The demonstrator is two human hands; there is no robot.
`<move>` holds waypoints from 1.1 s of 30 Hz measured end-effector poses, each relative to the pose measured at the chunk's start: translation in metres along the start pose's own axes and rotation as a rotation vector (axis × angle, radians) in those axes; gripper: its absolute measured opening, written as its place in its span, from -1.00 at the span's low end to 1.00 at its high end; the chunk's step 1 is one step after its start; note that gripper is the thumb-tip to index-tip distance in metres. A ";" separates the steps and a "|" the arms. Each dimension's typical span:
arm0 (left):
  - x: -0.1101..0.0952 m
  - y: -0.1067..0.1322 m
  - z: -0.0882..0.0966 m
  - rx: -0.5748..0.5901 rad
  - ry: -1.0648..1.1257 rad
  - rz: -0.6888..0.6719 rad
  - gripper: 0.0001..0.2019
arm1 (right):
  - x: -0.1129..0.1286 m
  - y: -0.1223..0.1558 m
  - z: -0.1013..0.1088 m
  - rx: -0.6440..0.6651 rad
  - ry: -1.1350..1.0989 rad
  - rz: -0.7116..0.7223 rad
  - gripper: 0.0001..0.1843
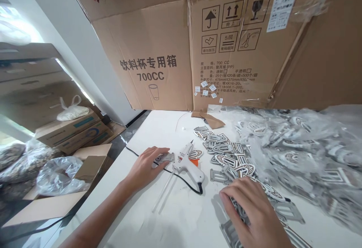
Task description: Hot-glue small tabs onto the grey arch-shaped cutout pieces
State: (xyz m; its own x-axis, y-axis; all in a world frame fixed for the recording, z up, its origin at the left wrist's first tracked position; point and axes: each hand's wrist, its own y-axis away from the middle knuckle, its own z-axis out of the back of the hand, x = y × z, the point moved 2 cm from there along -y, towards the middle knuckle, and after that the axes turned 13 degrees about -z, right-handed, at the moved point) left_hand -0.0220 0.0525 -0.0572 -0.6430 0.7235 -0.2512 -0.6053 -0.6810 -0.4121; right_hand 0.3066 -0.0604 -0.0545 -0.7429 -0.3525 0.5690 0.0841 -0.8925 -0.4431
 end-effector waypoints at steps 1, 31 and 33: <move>0.000 0.001 0.001 -0.003 -0.001 0.023 -0.69 | 0.000 0.000 0.000 -0.002 0.001 0.002 -0.85; -0.008 -0.002 0.006 -0.037 0.018 -0.078 -0.77 | 0.044 -0.074 -0.061 0.392 0.194 -0.286 -0.70; -0.009 0.000 0.008 -0.006 0.055 -0.108 -0.71 | 0.044 -0.076 -0.069 0.418 0.146 -0.311 -0.76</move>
State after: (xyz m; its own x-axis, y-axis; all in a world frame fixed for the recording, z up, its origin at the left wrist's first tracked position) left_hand -0.0202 0.0447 -0.0481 -0.5478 0.7976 -0.2525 -0.6667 -0.5985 -0.4442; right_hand 0.2214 0.0117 -0.0439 -0.8569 -0.0376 0.5141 0.0804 -0.9949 0.0612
